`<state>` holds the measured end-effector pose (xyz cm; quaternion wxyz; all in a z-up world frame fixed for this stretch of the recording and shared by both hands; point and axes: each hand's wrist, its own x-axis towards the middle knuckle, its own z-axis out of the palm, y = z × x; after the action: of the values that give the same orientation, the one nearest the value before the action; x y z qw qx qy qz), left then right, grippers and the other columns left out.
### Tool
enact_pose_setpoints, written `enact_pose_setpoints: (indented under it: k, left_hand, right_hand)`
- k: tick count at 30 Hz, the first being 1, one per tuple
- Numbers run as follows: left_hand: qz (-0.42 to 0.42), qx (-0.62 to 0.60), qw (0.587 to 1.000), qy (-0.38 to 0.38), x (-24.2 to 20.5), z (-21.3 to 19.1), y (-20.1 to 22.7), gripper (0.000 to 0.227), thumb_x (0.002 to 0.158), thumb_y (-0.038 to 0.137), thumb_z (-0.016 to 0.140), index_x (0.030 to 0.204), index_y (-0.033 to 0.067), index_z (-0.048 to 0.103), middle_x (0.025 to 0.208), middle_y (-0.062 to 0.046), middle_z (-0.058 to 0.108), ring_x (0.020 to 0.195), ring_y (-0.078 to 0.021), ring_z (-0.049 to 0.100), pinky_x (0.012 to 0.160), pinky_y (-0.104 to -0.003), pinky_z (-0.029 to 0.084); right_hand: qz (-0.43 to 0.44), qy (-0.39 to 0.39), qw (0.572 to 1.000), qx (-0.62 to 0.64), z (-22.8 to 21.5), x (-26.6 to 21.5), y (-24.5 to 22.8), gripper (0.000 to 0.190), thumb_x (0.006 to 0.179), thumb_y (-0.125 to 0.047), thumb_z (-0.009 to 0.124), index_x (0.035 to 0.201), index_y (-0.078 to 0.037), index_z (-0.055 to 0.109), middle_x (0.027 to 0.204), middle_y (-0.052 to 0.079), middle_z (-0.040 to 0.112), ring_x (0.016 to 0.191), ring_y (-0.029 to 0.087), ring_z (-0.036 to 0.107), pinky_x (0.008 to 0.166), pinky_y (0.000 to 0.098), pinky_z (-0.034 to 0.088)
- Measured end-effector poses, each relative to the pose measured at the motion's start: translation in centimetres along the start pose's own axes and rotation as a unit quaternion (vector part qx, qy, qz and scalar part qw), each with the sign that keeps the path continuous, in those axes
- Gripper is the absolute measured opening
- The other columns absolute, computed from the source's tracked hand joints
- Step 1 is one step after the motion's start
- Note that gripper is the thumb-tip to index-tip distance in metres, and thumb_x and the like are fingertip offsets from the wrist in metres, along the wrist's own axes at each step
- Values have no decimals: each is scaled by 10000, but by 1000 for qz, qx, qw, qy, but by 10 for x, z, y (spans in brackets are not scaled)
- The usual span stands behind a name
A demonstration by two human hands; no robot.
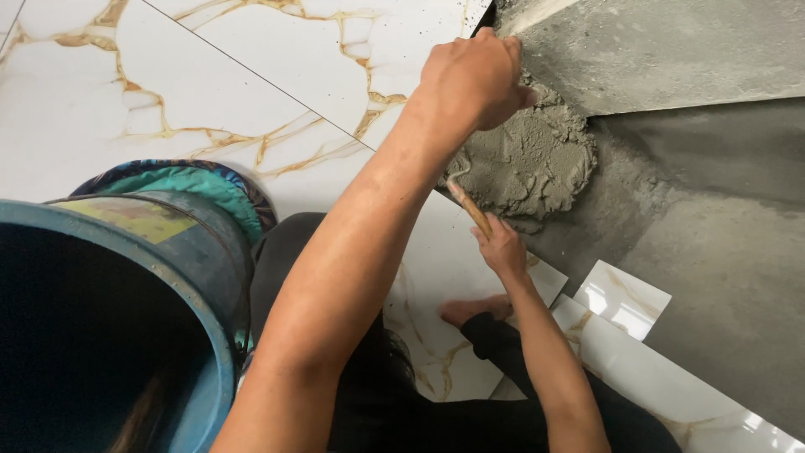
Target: Spreading and leveling cement mortar on the floor using a hand trowel to prepare for tile installation.
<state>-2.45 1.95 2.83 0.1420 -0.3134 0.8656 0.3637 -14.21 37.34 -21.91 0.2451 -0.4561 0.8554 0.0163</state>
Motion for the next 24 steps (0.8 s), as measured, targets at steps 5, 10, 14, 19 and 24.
enact_pose_setpoints:
  k: [5, 10, 14, 19, 24]
  left_hand:
    - [2, -8, 1000, 7, -5, -1, 2, 634, 1049, 609, 520, 1452, 121, 479, 1333, -121, 580, 1133, -297, 643, 982, -474, 525]
    - [-5, 3, 1000, -4, -5, -3, -1, 683, 1047, 629, 505, 1499, 121, 442, 1309, -100, 570, 1128, -272, 635, 994, -452, 523]
    - [4, 0, 999, 35, 10, 8, -6, 658, 1025, 651, 539, 1449, 151, 494, 1329, -108, 583, 1130, -314, 647, 949, -480, 514]
    - [6, 7, 1000, -1, 5, 2, 1, 686, 1041, 649, 521, 1484, 131, 443, 1368, -104, 556, 1153, -301, 635, 975, -486, 528]
    - [10, 13, 1000, 7, 8, 5, -3, 716, 1043, 657, 486, 1527, 137, 399, 1431, -137, 519, 1205, -353, 607, 971, -501, 510]
  right_hand:
    - [-18, 40, 999, 8, -4, 19, -4, 401, 1002, -387, 657, 1266, -88, 619, 939, 129, 681, 807, 361, 637, 603, 508, 476]
    - [-4, 11, 1000, -16, -3, 19, 1, 478, 1001, -468, 622, 1316, -109, 595, 973, 151, 674, 826, 407, 653, 602, 549, 481]
    - [-30, -4, 999, -30, 6, -4, 10, 564, 1014, -508, 559, 1402, -100, 585, 1061, 152, 682, 853, 408, 690, 598, 557, 521]
    - [-30, -37, 998, -48, -2, -18, 6, 542, 1010, -510, 540, 1416, -152, 579, 1047, 122, 678, 849, 395, 684, 595, 551, 512]
    - [-30, -27, 997, -64, 1, -17, 12, 573, 1001, -536, 538, 1422, -151, 586, 1063, 105, 674, 880, 405, 681, 630, 574, 512]
